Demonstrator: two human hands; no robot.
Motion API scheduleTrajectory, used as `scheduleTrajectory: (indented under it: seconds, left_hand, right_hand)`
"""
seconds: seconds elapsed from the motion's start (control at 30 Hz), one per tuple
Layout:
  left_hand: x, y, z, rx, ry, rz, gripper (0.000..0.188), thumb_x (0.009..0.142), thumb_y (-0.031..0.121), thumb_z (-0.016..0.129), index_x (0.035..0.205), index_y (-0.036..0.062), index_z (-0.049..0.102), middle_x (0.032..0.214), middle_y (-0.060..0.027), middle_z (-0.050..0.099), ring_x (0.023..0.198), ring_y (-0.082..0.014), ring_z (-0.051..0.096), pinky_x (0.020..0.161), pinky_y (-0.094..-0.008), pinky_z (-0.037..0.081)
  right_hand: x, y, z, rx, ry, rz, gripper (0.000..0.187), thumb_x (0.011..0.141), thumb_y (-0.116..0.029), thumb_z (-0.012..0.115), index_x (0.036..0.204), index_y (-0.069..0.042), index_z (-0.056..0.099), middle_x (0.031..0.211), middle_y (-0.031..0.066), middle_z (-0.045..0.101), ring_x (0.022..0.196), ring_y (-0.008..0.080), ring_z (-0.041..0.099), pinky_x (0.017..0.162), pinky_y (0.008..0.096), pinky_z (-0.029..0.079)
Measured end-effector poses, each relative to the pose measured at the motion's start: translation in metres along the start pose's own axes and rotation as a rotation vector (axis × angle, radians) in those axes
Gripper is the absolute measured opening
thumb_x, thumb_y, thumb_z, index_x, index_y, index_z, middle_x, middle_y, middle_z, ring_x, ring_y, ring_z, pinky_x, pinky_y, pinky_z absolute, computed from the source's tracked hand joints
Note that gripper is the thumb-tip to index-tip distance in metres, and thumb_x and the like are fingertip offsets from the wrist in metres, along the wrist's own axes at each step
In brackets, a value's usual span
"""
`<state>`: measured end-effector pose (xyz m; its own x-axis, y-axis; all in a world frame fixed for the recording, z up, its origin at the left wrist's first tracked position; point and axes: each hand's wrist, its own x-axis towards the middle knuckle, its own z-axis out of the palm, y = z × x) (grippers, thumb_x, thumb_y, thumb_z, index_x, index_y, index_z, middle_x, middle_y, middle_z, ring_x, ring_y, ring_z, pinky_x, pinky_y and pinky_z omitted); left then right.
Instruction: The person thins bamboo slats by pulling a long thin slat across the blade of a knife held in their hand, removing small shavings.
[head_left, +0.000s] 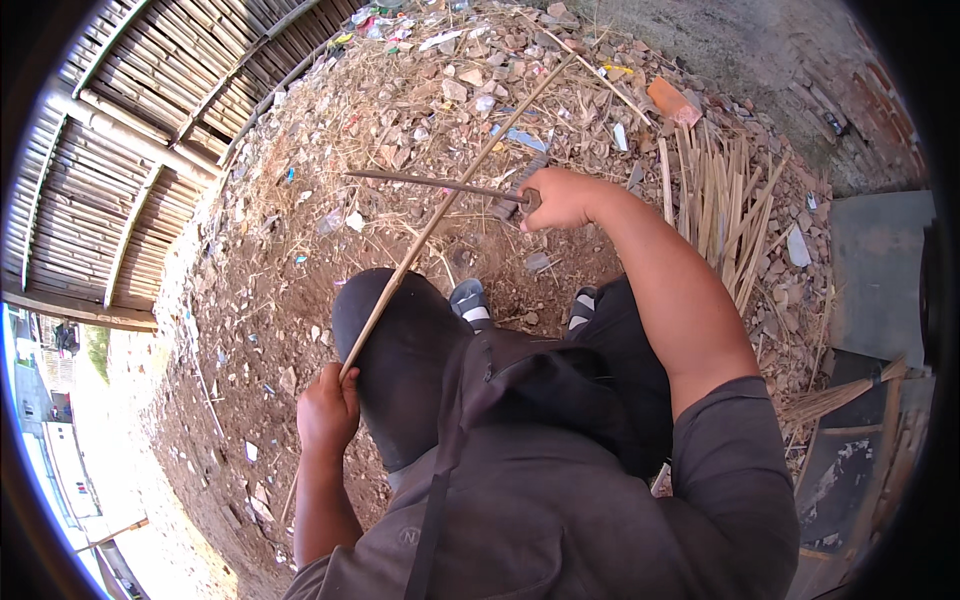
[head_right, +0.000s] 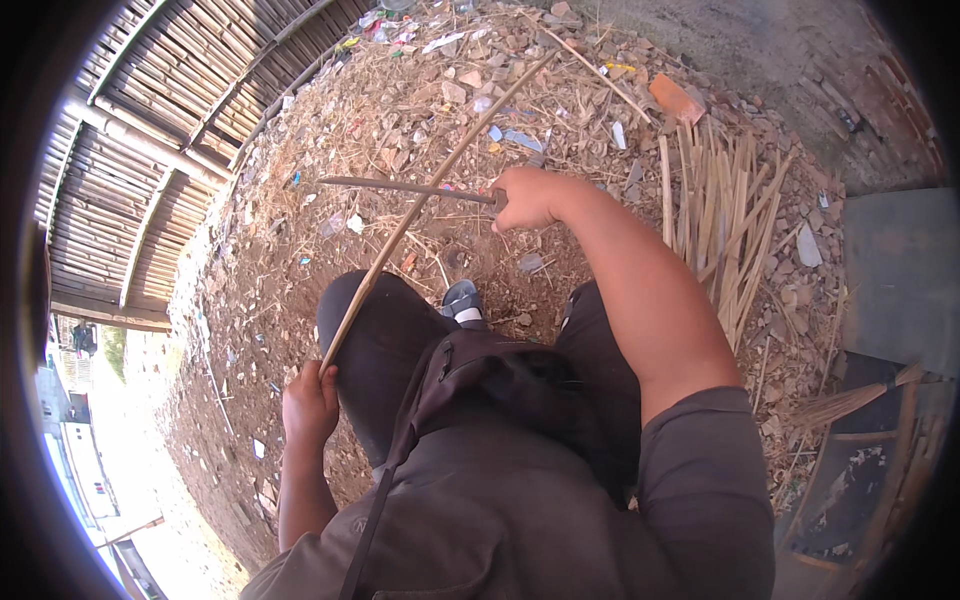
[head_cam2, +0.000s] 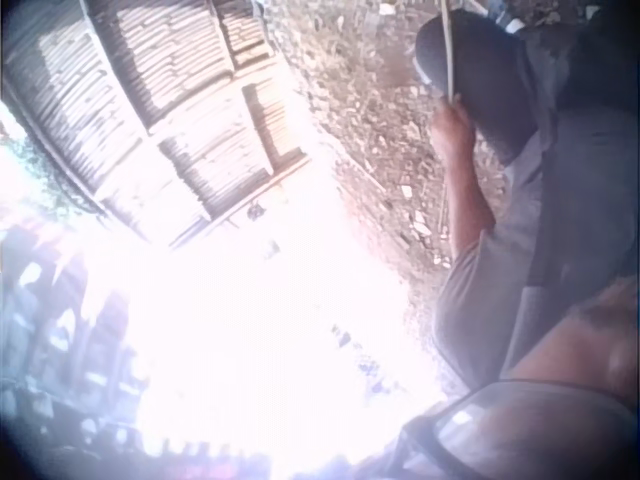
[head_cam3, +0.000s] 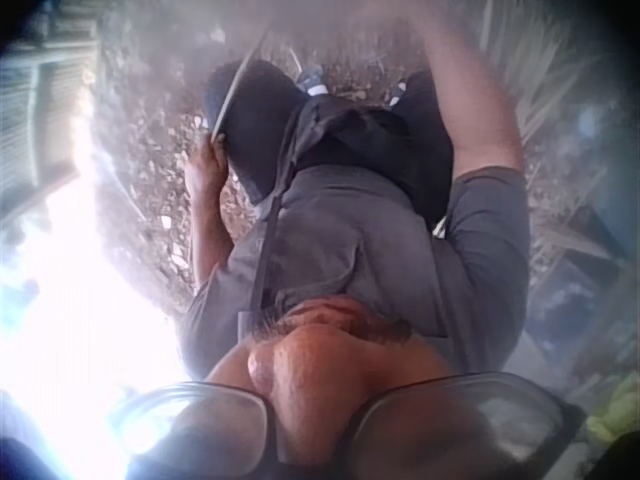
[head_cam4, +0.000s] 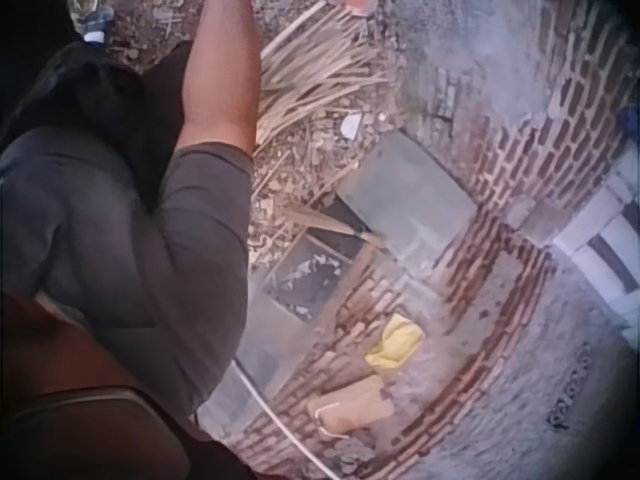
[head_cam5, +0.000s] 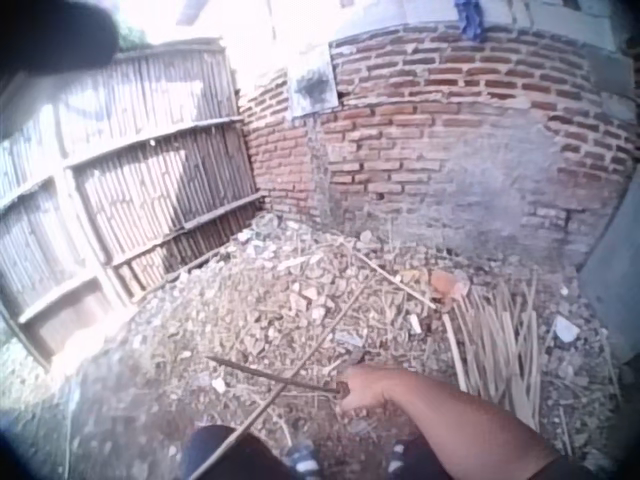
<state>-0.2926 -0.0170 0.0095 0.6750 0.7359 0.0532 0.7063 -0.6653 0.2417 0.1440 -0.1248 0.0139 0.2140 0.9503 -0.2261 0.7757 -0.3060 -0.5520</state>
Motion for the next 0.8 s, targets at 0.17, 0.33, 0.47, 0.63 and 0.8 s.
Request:
scheduleTrajectory:
  seconds: [0.17,0.33,0.47,0.63,0.8]
  left_hand:
    - [-0.009,-0.006,0.0,0.026,-0.025,-0.04,0.025,0.1,0.031,0.057,0.095,0.0063,0.057,0.075,-0.0216,0.065,0.07,-0.0453,0.064,0.06,-0.0545,0.049]
    - [-0.001,0.002,-0.001,0.044,0.003,-0.006,0.026,0.1,0.031,0.056,0.095,0.0059,0.057,0.078,-0.0221,0.066,0.071,-0.0454,0.064,0.061,-0.0546,0.049]
    - [0.0,-0.003,-0.008,0.058,-0.059,-0.014,0.027,0.1,0.031,0.056,0.095,0.0053,0.057,0.079,-0.0226,0.066,0.071,-0.0457,0.064,0.061,-0.0547,0.049]
    - [0.0,-0.001,-0.011,-0.016,-0.102,-0.028,0.026,0.1,0.029,0.056,0.094,0.0045,0.057,0.077,-0.023,0.065,0.072,-0.0461,0.064,0.062,-0.0542,0.049]
    - [-0.001,-0.002,-0.005,-0.069,-0.104,-0.008,0.025,0.1,0.027,0.057,0.092,0.0035,0.058,0.076,-0.0231,0.064,0.071,-0.0459,0.063,0.062,-0.0536,0.048]
  right_hand:
    - [-0.006,-0.048,0.007,-0.121,0.116,-0.089,0.038,0.078,-0.033,0.074,0.105,-0.007,0.071,0.088,0.0183,0.07,0.087,0.0356,0.068,0.077,0.0456,0.052]
    - [0.01,0.043,-0.011,0.276,0.349,0.231,0.043,0.076,-0.034,0.077,0.102,-0.001,0.069,0.092,0.0174,0.071,0.086,0.0309,0.069,0.076,0.0403,0.052]
    - [-0.001,0.057,-0.016,0.26,0.359,0.275,0.044,0.076,-0.033,0.077,0.104,0.0,0.068,0.093,0.0175,0.071,0.088,0.0298,0.07,0.077,0.0392,0.053]
    - [-0.014,-0.016,-0.001,-0.07,0.16,0.0,0.04,0.078,-0.032,0.078,0.104,-0.004,0.069,0.085,0.0143,0.068,0.08,0.027,0.066,0.073,0.0401,0.051]
    - [-0.015,0.014,-0.022,0.102,0.122,0.112,0.037,0.078,-0.033,0.077,0.097,-0.002,0.068,0.083,0.0149,0.068,0.086,0.0322,0.068,0.074,0.0441,0.051]
